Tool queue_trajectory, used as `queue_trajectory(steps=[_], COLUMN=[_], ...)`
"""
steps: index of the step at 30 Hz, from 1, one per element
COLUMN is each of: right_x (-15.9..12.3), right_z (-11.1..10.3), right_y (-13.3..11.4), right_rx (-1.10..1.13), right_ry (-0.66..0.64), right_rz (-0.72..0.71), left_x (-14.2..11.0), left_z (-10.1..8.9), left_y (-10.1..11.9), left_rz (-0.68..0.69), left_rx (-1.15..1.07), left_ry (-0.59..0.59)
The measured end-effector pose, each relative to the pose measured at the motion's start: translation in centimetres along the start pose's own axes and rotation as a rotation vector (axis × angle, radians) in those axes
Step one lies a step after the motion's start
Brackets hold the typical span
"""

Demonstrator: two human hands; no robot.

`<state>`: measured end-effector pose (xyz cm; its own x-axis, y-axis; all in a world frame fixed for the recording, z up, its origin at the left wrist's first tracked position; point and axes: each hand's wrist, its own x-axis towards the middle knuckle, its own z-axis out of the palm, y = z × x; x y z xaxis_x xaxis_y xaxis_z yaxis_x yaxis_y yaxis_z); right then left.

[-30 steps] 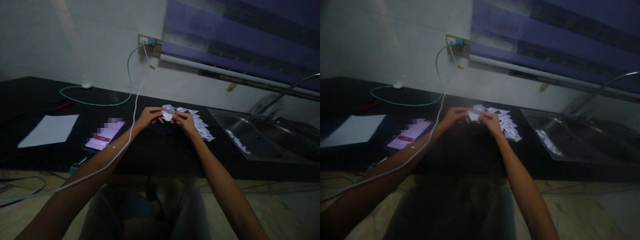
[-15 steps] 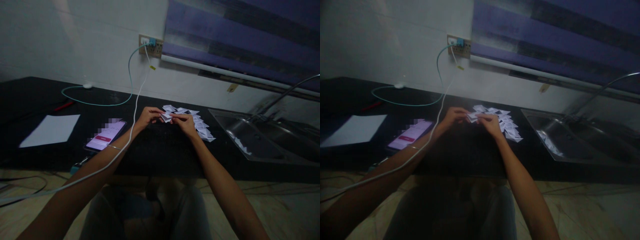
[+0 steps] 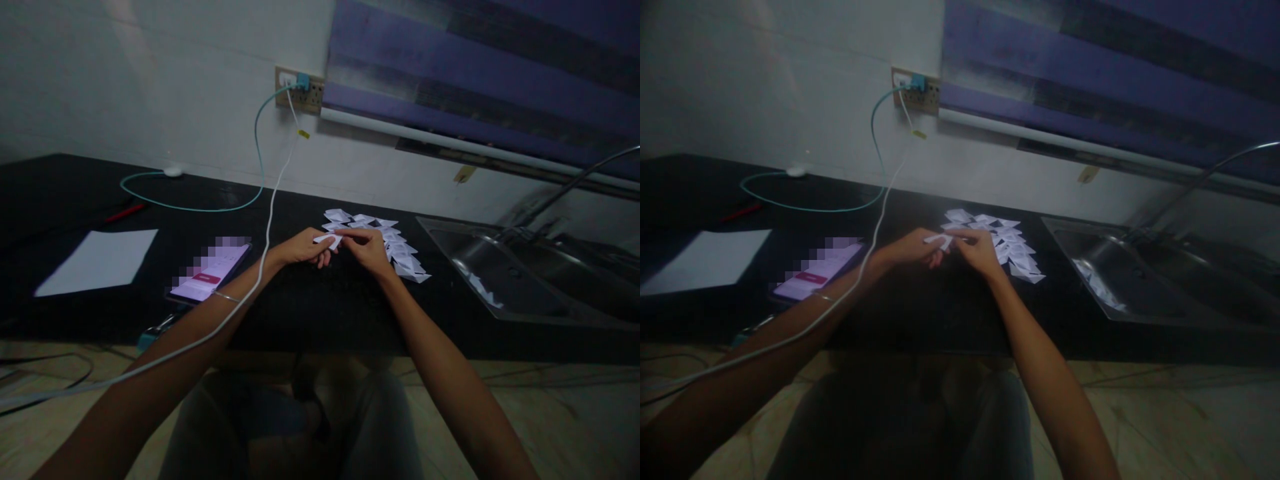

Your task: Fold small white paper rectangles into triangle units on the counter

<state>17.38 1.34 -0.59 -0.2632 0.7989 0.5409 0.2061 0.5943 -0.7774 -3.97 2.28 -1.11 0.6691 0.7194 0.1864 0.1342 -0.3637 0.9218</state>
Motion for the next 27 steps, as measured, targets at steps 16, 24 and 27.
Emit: queue_trajectory(steps=[16, 24, 27], right_x=[0.3, 0.2, 0.1], right_z=[-0.1, 0.5, 0.7], right_y=[0.0, 0.2, 0.7], right_rx=[0.075, 0.187, 0.267], right_ry=[-0.015, 0.020, -0.032], right_rz=[0.168, 0.267, 0.343], left_x=[0.1, -0.1, -0.1], left_z=[0.2, 0.3, 0.3], left_y=[-0.2, 0.0, 0.2], left_rz=[-0.050, -0.080, -0.068], left_rx=[-0.108, 0.058, 0.097], left_ry=[-0.112, -0.044, 0.062])
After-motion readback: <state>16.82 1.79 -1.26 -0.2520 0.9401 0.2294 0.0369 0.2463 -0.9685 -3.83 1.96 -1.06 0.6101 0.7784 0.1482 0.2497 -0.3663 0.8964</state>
